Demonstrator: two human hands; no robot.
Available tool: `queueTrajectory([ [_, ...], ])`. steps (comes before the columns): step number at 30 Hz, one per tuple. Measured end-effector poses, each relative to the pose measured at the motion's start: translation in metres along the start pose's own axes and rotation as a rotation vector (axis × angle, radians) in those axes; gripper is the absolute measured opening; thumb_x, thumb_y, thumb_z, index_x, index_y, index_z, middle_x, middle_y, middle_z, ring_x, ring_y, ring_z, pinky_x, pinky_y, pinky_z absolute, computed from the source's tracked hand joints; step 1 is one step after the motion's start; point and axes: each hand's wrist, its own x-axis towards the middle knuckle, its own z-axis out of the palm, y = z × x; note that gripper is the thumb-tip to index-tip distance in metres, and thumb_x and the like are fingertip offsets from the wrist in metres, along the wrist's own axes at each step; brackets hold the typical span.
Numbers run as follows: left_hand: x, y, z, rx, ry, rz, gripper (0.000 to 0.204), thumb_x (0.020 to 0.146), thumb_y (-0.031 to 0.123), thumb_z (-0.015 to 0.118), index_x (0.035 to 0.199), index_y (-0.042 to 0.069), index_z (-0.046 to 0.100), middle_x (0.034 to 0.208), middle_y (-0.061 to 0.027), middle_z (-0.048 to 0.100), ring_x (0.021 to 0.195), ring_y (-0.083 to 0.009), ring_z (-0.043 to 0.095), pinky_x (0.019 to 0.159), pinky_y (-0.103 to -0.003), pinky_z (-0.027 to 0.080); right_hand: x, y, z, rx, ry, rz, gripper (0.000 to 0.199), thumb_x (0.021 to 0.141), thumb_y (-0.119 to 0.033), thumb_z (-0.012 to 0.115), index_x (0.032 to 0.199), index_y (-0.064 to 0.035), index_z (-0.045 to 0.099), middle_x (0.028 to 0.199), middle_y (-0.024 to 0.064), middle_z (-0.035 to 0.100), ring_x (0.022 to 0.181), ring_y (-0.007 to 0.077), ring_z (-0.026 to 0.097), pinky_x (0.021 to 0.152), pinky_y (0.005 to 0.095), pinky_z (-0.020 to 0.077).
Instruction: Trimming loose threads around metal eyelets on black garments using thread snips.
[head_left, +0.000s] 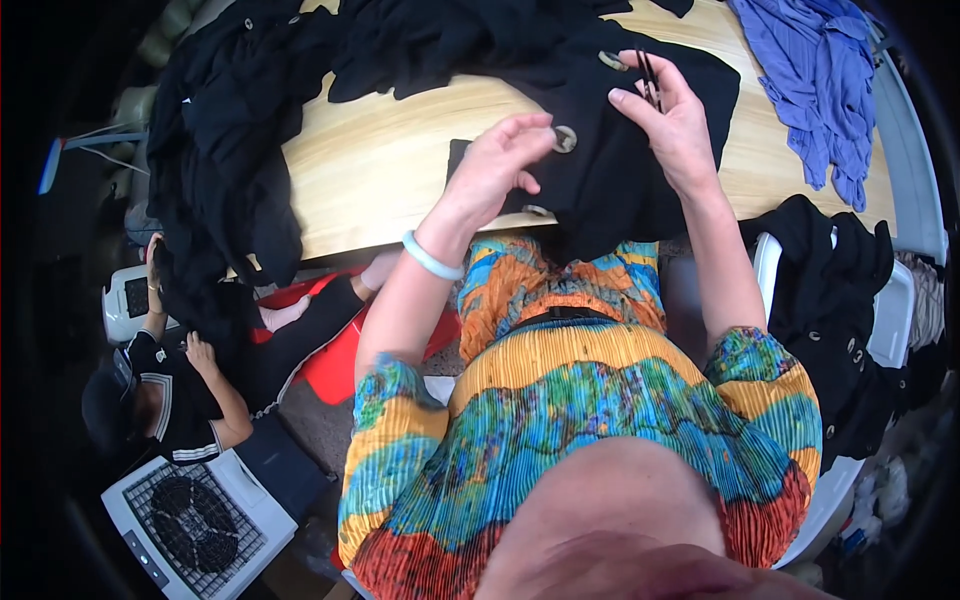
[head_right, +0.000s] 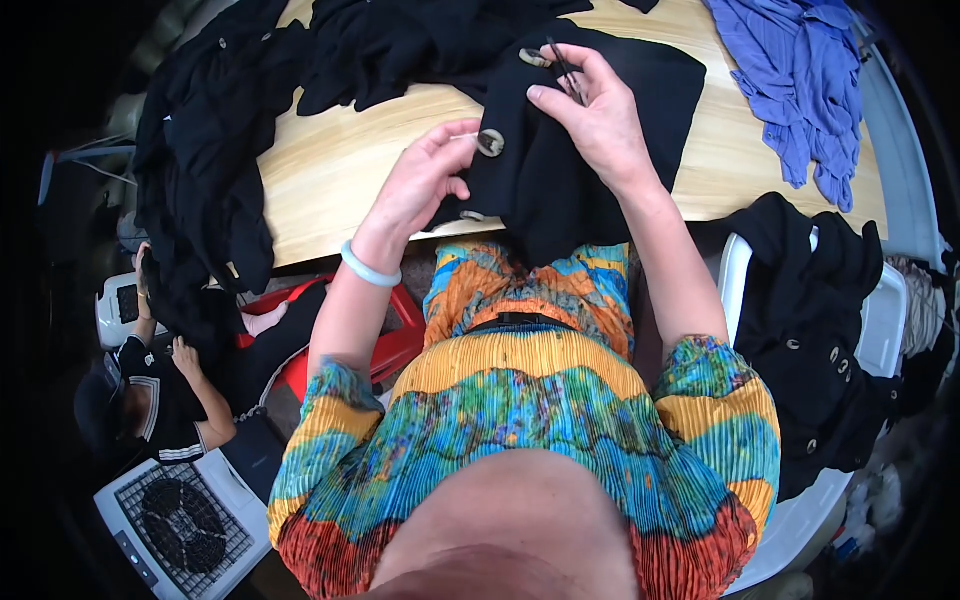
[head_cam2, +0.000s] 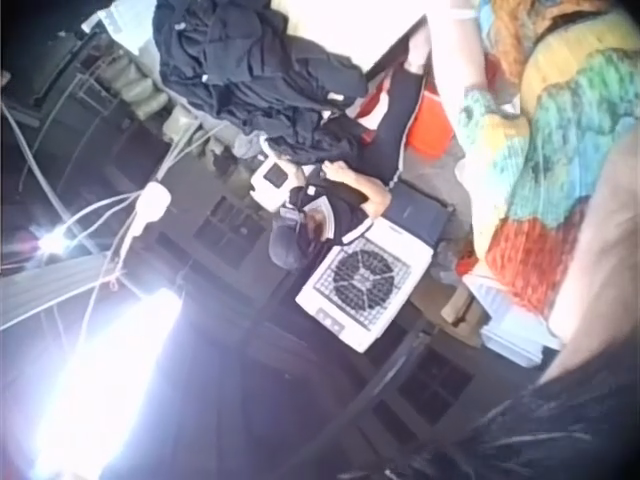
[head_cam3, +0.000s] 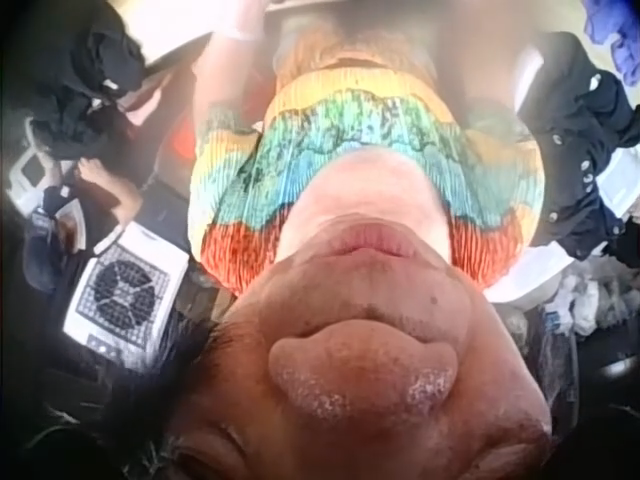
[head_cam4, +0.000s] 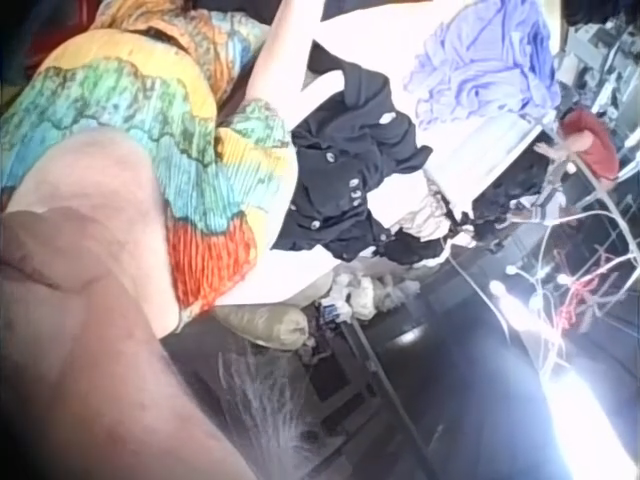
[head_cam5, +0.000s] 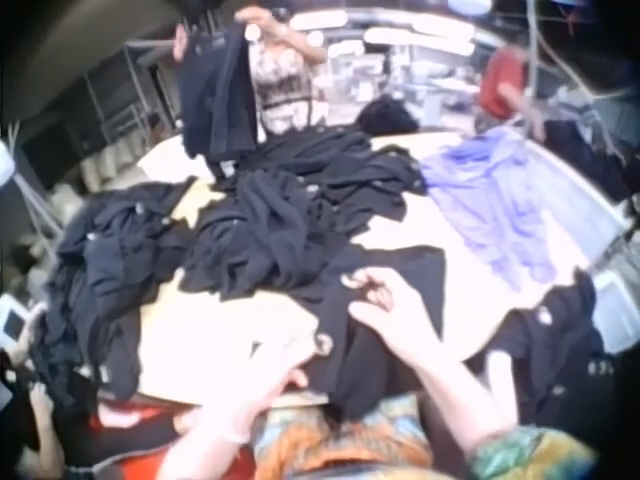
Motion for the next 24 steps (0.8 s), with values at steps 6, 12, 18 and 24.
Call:
queueTrajectory([
  [6,-0.011,0.005,0.004,-0.04,-0.116,0.019,0.04,0.077,-0.002,0.055,0.116,-0.002,0.045,0.1,-0.0061,0.059,0.072,-0.0055,0.054,0.049,-0.015,0.041,0.001,-0.013,-0.003,0.007,0.038,0.002,0.036,0.074,-0.006,0.064,0.107,-0.0013,0.051,0.092,-0.0025,0.053,0.075,0.0019,0.045,0.071,0.0162,0.0375],
  [12,-0.03,0.039,0.009,-0.082,-0.106,0.141,0.037,0.077,-0.004,0.052,0.113,-0.001,0.049,0.102,-0.007,0.059,0.075,-0.0049,0.055,0.051,-0.015,0.041,0.004,-0.001,-0.016,-0.166,0.001,-0.126,0.036,0.074,-0.006,0.064,0.107,-0.0029,0.051,0.082,-0.0039,0.053,0.075,0.0028,0.046,0.071,0.0153,0.0385],
  [18,-0.028,0.032,0.009,-0.059,-0.07,0.16,0.038,0.076,-0.004,0.053,0.114,0.0,0.048,0.101,-0.0064,0.06,0.074,-0.0049,0.055,0.055,-0.014,0.041,-0.007,-0.009,-0.008,-0.207,0.075,-0.184,0.035,0.076,-0.006,0.062,0.109,-0.0025,0.05,0.08,-0.0011,0.055,0.07,0.0036,0.049,0.067,0.0169,0.0414],
  [24,-0.027,0.032,0.024,0.059,-0.042,0.211,0.051,0.074,-0.005,0.057,0.121,0.001,0.04,0.096,-0.0072,0.06,0.076,-0.0047,0.054,0.061,-0.016,0.043,-0.024,-0.033,0.007,-0.316,-0.168,-0.165,0.051,0.069,-0.013,0.069,0.114,-0.0072,0.045,0.084,0.007,0.06,0.076,0.0123,0.059,0.065,0.0225,0.0461],
])
